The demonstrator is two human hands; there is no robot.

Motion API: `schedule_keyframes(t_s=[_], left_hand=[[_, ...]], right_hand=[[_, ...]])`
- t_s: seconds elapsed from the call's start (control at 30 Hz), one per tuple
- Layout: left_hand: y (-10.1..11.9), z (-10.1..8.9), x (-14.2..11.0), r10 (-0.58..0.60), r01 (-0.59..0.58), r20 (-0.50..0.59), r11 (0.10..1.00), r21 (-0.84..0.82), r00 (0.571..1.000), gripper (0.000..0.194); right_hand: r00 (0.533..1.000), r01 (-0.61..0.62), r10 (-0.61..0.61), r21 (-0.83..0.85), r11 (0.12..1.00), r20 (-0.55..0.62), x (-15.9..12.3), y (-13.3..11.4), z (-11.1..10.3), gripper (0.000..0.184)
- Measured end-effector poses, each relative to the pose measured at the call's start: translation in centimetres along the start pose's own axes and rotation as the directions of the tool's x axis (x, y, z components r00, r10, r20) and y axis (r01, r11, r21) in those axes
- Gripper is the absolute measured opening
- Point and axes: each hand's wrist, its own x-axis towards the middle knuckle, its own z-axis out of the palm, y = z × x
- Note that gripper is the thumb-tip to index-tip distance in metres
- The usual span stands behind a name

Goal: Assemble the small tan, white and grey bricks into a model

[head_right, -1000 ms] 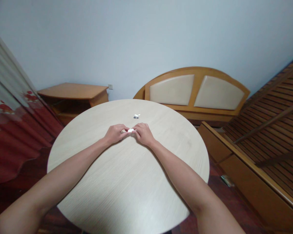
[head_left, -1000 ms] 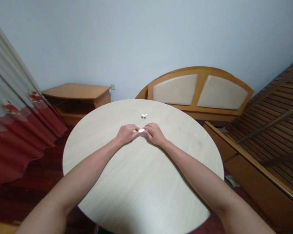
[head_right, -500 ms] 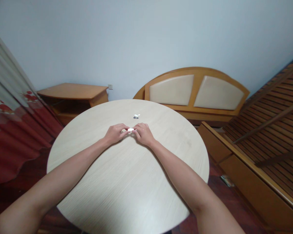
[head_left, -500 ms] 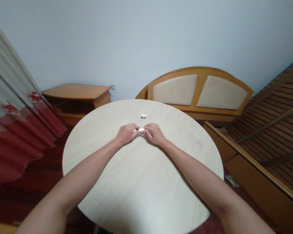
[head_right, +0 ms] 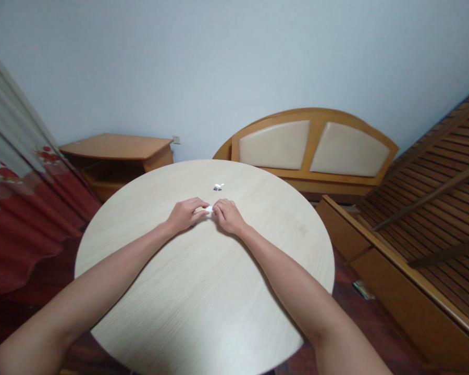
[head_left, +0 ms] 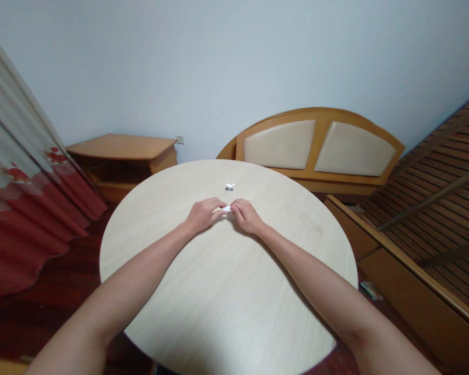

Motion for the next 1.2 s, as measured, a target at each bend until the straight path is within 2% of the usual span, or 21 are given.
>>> schedule_keyframes(t_s=[0.17,0.33,0.5,0.57,0.63,0.77,0.93,1.2], left_hand=[[0.0,-0.1,0.0,-0.003,0.003,0.010,1.000,0.010,1.000,0.025],[-0.1,0.0,0.0,-0.031,0.030,0.037,0.999,0.022,0.999,0.025],[0.2,-0.2,0.0,-0.117,0.117,0.017,0.992,0.048,0.993,0.026],[0.3,-0.3,0.0,-0.152,0.152,0.010,0.987,0.051,0.988,0.023],[0.3,-0.3,0.0,-0.176,0.176,0.006,0.983,0.050,0.984,0.022],[0.4,-0.5,0.1,-0.207,0.205,0.016,0.977,0.055,0.978,0.023],[0.5,-0.6,0.2,-0.223,0.221,0.021,0.974,0.056,0.975,0.023],[0.4,-0.5,0.2,-0.242,0.240,0.024,0.968,0.068,0.970,0.023]], right_hand=[[0.997,0.015,-0.006,0.118,0.993,-0.072,-0.2,-0.5,-0.4,0.024],[0.997,0.058,-0.053,0.094,0.994,-0.060,0.0,-0.9,-1.0,0.015],[0.997,-0.016,0.027,0.146,0.989,-0.078,-0.3,1.2,-3.2,0.016],[0.996,-0.073,0.079,0.169,0.983,-0.031,-0.8,2.7,-4.3,0.018],[0.990,-0.127,0.115,0.171,0.977,0.076,-1.4,3.9,-5.2,0.020],[0.967,-0.171,0.123,0.208,0.963,0.225,-1.9,4.8,-5.7,0.024],[0.955,-0.172,0.108,0.223,0.959,0.275,-1.8,4.3,-5.4,0.026],[0.954,-0.146,0.087,0.194,0.970,0.286,-1.6,4.0,-5.4,0.027]])
